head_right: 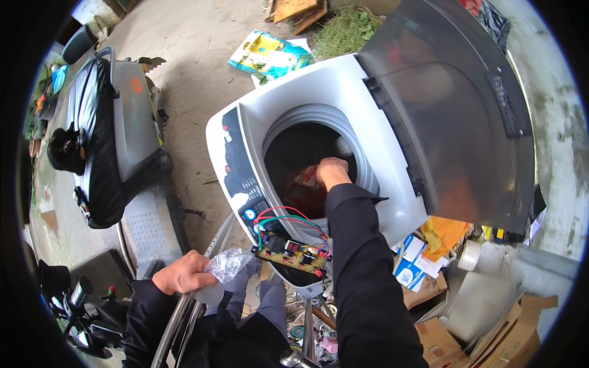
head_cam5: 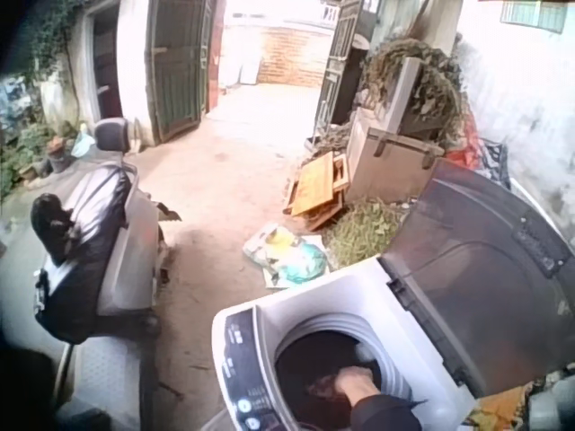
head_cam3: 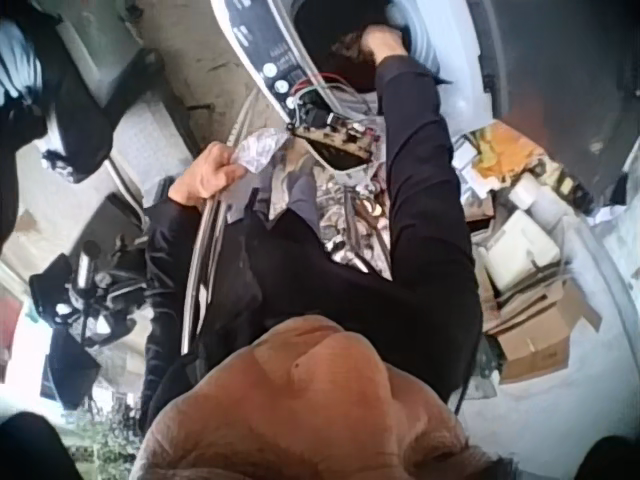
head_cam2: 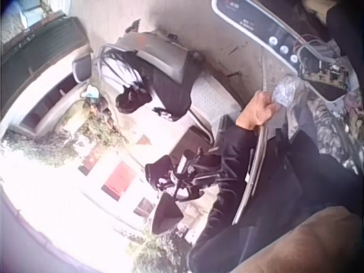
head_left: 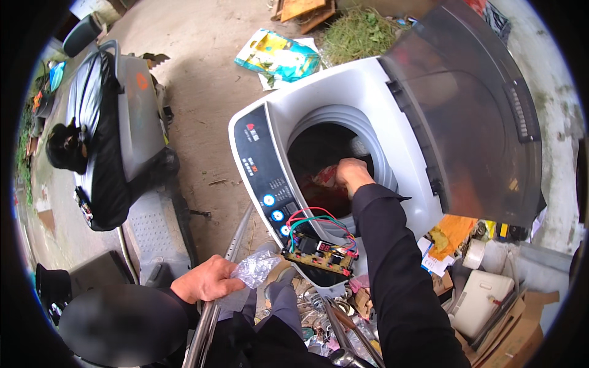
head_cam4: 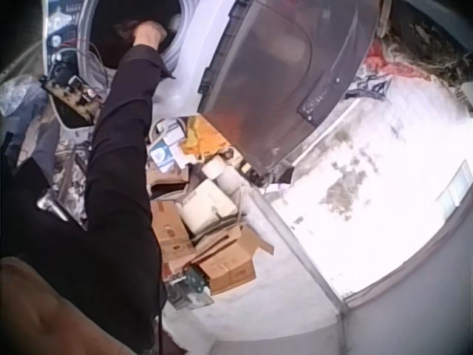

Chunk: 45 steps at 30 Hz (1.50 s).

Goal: The person removes the control panel from a top-loading washing machine, disconnects several wire harnesses, and then reinstalls the panel, reconnecting the wires and closing the lid.

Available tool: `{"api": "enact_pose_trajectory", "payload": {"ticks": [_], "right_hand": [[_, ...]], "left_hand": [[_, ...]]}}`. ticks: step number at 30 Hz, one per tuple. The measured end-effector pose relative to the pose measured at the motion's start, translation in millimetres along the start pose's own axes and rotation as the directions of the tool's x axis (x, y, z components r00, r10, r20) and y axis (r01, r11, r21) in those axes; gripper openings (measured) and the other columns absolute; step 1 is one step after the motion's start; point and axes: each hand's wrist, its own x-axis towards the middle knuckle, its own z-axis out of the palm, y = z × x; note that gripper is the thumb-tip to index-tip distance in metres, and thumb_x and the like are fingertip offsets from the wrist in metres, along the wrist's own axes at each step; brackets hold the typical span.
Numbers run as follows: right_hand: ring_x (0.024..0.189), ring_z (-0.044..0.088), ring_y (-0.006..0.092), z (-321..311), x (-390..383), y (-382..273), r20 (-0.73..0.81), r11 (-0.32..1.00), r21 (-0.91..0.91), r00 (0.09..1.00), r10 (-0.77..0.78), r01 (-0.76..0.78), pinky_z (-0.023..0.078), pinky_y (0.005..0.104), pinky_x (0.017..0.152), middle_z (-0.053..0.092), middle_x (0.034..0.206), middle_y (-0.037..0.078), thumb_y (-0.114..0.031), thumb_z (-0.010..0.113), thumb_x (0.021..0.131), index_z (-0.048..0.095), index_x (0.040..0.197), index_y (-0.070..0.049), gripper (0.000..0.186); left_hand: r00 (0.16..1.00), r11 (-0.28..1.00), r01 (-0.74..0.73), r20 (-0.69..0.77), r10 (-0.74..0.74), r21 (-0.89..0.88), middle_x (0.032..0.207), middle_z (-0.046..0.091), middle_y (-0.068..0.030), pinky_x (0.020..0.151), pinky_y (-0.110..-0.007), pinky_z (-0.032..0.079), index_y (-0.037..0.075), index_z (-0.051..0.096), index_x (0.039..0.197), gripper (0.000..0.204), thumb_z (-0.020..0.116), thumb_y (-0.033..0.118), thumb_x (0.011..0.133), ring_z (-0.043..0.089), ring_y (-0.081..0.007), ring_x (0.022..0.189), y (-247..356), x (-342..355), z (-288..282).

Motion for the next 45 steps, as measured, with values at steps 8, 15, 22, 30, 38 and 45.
{"api": "enact_pose_trajectory", "payload": {"ticks": [8,15,22,30,38,45], "right_hand": [[0.115,0.068,0.0353,-12.3,-64.0,32.2,-0.068,0.973,0.123,0.98,-0.188,0.196,0.056,0.0438,0.096,0.071,0.12,0.022,-0.019,0.071,0.072,0.077,0.111,-0.003,0.043],[0.088,0.07,0.0425,-88.7,-228.9,94.0,-0.422,0.901,0.273,0.884,-0.202,0.337,0.056,0.0444,0.082,0.071,0.092,0.029,-0.022,0.064,0.072,0.074,0.089,0.007,0.034],[0.086,0.075,0.0232,-27.6,-350.2,186.2,-0.705,0.337,0.693,0.696,0.136,0.637,0.057,0.039,0.08,0.075,0.094,0.02,-0.008,0.066,0.073,0.066,0.108,0.01,0.039],[0.109,0.069,0.027,134.8,-391.4,217.4,-0.683,-0.697,0.404,0.702,0.2,0.592,0.055,0.0417,0.097,0.069,0.123,0.016,0.012,0.075,0.066,0.054,0.139,0.0,0.077],[0.105,0.068,0.0161,245.8,-441.4,159.2,-0.712,-0.763,0.299,0.666,0.223,0.574,0.055,0.0325,0.087,0.073,0.12,0.009,0.009,0.073,0.07,0.058,0.138,0.0,0.07],[0.115,0.067,0.0232,316.3,-499.6,187.0,-0.475,-0.728,0.191,0.711,0.519,0.659,0.056,0.0362,0.093,0.069,0.128,0.012,0.013,0.072,0.068,0.053,0.144,-0.002,0.079]], "left_hand": [[0.997,0.997,0.07,0.029,-0.072,0.041,0.064,0.055,-0.02,0.059,-0.04,0.046,-0.006,0.064,0.081,0.033,0.068,0.027,0.081,0.055,-0.0254,0.058,3.8,5.7,13.9],[0.997,0.994,0.051,0.048,-0.056,0.096,0.061,0.053,-0.0164,0.058,-0.04,0.045,-0.005,0.064,0.08,0.032,0.068,0.027,0.081,0.053,-0.023,0.056,5.0,10.0,25.7],[0.995,0.992,0.073,0.066,-0.08,0.101,0.058,0.05,-0.0115,0.056,-0.038,0.043,-0.005,0.062,0.076,0.032,0.068,0.025,0.081,0.051,-0.0171,0.055,4.4,12.3,30.5],[0.998,0.999,-0.019,0.055,0.022,-0.047,0.062,0.057,0.0019,0.052,-0.031,0.038,0.001,0.066,0.075,0.018,0.068,0.019,0.08,0.051,-0.0092,0.057,-16.6,13.1,42.1],[0.998,0.995,0.061,0.027,-0.059,-0.082,0.067,0.063,0.0018,0.056,-0.026,0.045,0.002,0.067,0.071,0.014,0.072,0.014,0.078,0.059,-0.0105,0.062,-30.0,28.5,73.6],[0.982,0.979,0.115,0.13,-0.138,0.168,0.065,0.062,0.0033,0.053,-0.03,0.041,0.003,0.066,0.07,0.015,0.072,0.016,0.077,0.056,-0.0086,0.058,-20.7,12.3,104.6]]}}
